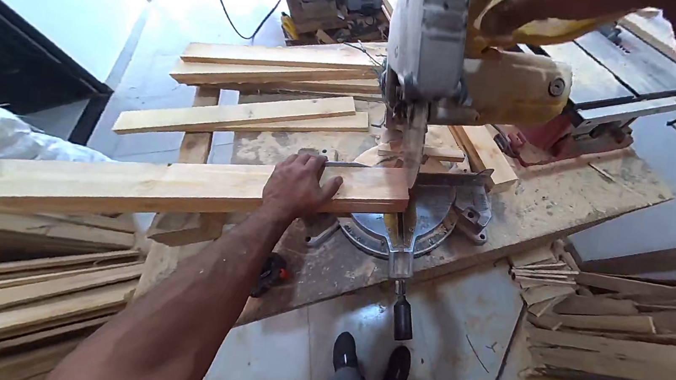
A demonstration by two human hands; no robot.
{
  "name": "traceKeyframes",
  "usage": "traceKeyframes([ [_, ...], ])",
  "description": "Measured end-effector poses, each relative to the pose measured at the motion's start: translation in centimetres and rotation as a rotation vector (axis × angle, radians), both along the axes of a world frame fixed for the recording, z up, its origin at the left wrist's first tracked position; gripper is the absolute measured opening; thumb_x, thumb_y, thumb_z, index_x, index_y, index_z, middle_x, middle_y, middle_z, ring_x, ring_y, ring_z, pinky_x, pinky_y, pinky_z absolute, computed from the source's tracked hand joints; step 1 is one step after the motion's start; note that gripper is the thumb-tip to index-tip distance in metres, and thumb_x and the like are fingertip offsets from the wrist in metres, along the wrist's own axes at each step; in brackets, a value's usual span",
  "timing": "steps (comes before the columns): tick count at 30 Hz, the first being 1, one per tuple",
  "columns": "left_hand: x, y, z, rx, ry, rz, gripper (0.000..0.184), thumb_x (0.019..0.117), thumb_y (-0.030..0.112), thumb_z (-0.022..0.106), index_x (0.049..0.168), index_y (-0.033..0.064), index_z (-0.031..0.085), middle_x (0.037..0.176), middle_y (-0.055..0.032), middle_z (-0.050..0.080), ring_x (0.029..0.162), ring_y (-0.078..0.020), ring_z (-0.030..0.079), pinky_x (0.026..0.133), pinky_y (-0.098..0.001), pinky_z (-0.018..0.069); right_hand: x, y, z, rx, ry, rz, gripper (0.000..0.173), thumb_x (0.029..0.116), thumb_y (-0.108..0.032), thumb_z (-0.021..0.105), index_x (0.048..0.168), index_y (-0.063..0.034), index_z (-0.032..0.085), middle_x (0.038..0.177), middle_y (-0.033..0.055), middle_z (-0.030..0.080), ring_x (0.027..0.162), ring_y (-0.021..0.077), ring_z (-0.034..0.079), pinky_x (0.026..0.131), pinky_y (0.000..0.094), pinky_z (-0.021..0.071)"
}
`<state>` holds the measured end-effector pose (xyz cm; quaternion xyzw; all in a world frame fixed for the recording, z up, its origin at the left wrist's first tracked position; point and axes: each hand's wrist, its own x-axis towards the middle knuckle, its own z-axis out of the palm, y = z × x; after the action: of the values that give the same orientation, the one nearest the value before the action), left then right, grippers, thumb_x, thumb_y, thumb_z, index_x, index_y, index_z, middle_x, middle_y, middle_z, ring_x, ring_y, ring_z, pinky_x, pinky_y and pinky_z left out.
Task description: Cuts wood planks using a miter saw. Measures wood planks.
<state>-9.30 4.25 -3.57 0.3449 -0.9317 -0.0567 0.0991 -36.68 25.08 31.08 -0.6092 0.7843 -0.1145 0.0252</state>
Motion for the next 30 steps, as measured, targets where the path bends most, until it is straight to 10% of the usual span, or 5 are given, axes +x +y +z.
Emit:
traceKeyframes([
  [3, 0.0, -0.1, 0.0, -0.008, -0.009, 0.001, 0.077, 0.0934, 0.072, 0.039, 0.134, 0.0122, 0.064, 0.13, -0.0154, 0.066, 0.124, -0.0359, 0.061, 0.103, -0.0571, 0.0479, 1.7, -0.1, 0.0, 0.222, -0.01, -0.088, 0.028, 0.0924, -0.04, 0.072, 0.092, -0.0121, 0.07, 0.068, 0.0001, 0.061, 0.055, 0.0096, 0.053, 0.053, 0.0295, 0.0469],
  [9, -0.1, 0.0, 0.0, -0.018, 0.0, 0.005, 0.072, 0.0951, 0.068, 0.04, 0.133, 0.0116, 0.064, 0.129, -0.0167, 0.066, 0.123, -0.0372, 0.062, 0.102, -0.0575, 0.0492, 4.3, 2.1, -1.6, 0.131, 0.344, -0.183, 0.03, 0.0846, -0.041, 0.073, 0.085, -0.0131, 0.062, 0.077, 0.0114, 0.061, 0.076, 0.0346, 0.063, 0.06, 0.061, 0.046],
  [30, -0.1, 0.5, -0.1, -0.006, -0.024, 0.013, 0.074, 0.0949, 0.066, 0.039, 0.133, 0.0077, 0.062, 0.131, -0.0219, 0.064, 0.127, -0.042, 0.059, 0.102, -0.0619, 0.047, 9.3, 7.2, -10.1, 0.016, 0.423, -0.393, 0.029, 0.0777, -0.042, 0.066, 0.091, -0.0164, 0.066, 0.08, 0.0107, 0.066, 0.077, 0.036, 0.068, 0.055, 0.0568, 0.0437],
])
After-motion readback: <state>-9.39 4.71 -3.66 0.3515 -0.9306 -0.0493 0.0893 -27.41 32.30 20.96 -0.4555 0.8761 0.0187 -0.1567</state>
